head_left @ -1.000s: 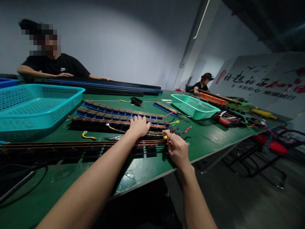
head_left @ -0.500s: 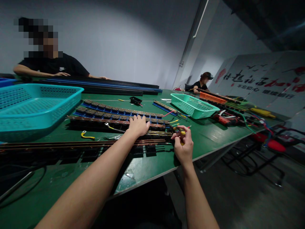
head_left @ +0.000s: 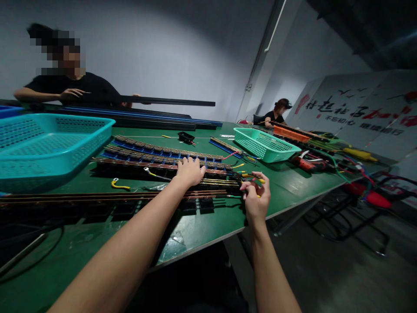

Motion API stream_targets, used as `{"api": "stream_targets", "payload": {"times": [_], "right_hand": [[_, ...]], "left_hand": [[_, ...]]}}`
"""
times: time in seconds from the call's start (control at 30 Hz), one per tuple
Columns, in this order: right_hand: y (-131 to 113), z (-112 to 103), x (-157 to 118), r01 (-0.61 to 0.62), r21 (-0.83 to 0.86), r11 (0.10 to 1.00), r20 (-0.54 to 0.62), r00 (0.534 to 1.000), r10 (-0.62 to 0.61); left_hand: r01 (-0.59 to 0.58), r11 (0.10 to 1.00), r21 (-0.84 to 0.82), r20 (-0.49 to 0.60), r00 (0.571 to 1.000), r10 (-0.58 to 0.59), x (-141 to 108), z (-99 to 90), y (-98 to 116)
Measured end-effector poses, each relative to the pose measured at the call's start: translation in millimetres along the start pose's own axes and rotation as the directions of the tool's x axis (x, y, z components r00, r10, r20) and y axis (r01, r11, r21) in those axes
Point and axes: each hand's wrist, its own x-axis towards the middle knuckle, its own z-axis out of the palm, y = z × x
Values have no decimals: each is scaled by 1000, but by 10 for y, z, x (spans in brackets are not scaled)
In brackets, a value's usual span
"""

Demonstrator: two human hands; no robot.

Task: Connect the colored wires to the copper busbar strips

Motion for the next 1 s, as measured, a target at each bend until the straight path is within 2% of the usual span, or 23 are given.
{"api": "stream_targets", "payload": {"times": [0.1,0.2,0.27,0.33,0.4,0.53,0.63,0.73,0.87,1.0], "right_hand": [[16,-22,-2,14,29,999,54,998,-15],[4,-38,-16,63,-8,998,139,988,-61],[-18,-41,-34,102,-30,994,149,984,-96],[-45,-45,-64,140,-40,989,96,986,-135],[-69,-61,-110,184,-48,982,-15,983,-185],[-96,-138,-230,277,-90,957,-250,924,-291],[-111,-211,-295,305,-99,947,-290,902,-321],[-130,-271,-300,275,-97,956,-214,933,-290],[-146,-338,-205,245,-191,951,-76,962,-263],[-149,-425,-63,221,-258,940,126,973,-194]], "left_hand": [[-2,1000,-7,5,1000,2,1,-3,-1],[-1,1000,-9,12,1000,1,-1,-5,-3],[1,1000,-8,11,1000,-1,0,-3,-5],[-1,1000,-11,7,1000,1,3,2,-7],[-1,1000,-13,5,1000,1,6,5,-9],[8,1000,-8,10,1000,-8,4,2,-7],[9,1000,-7,8,1000,-9,-4,-5,-3],[14,1000,-7,11,1000,-14,-9,-11,0],[12,1000,-1,13,1000,-12,-12,-16,3],[9,1000,0,14,1000,-9,-14,-19,4]]}}
